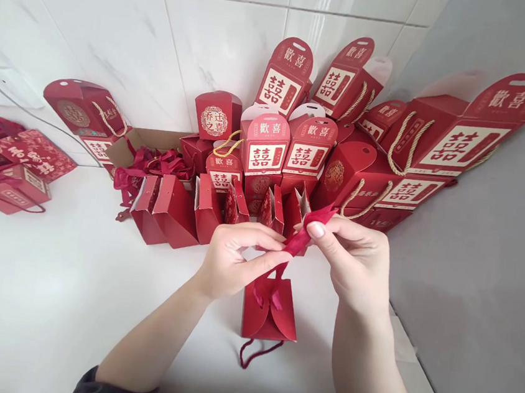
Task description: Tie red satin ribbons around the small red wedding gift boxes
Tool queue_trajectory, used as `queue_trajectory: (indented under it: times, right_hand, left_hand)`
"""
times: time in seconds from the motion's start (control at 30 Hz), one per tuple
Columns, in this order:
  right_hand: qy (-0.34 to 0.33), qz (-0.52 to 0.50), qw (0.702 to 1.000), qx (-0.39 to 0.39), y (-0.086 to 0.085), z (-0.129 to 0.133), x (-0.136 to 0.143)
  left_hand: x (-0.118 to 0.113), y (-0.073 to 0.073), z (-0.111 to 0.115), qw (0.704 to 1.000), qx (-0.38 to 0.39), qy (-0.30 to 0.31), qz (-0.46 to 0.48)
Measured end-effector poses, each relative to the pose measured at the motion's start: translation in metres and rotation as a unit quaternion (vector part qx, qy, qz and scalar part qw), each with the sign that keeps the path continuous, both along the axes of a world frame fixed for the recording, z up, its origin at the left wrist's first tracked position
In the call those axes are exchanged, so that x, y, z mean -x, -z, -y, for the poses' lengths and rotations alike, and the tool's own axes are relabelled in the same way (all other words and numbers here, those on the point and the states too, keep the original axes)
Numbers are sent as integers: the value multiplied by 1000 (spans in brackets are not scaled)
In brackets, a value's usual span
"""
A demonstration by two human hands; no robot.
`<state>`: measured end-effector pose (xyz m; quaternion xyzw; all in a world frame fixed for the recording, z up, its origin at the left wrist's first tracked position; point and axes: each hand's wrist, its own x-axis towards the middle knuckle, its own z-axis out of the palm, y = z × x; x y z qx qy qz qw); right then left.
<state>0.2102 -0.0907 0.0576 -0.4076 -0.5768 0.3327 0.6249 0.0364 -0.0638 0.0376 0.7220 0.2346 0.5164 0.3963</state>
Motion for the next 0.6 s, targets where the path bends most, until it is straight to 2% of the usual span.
queue_trajectory:
  times: [0.13, 0.2, 0.23, 0.3, 0.37, 0.43, 0.5, 0.6]
  right_hand:
    - [17, 22, 999, -16, 1, 3, 3]
    - [22, 25, 999, -30, 0, 4, 3]
    - [25, 23, 999, -40, -1, 4, 2]
    - [31, 14, 998, -52, -4, 4, 1]
    - [37, 4, 998, -56, -8, 3, -1]
    - [41, -1, 997, -62, -11, 0, -3]
    - [41, -5, 996, -76, -12, -4, -3]
    - [42, -14, 994, -95, -12, -8, -3]
  left_hand:
    - [-1, 2, 0, 999, 46, -1, 17]
    - [3, 3, -4, 996, 79, 42, 18]
    - [5, 4, -8, 991, 100, 87, 13]
    - [10, 7, -19, 964, 139, 227, -12]
    - [13, 13, -31, 909, 156, 379, -68]
    - [13, 21, -42, 863, 149, 460, -142]
    - [12, 31, -47, 842, 125, 476, -220]
    - [11, 45, -47, 836, 86, 458, -290]
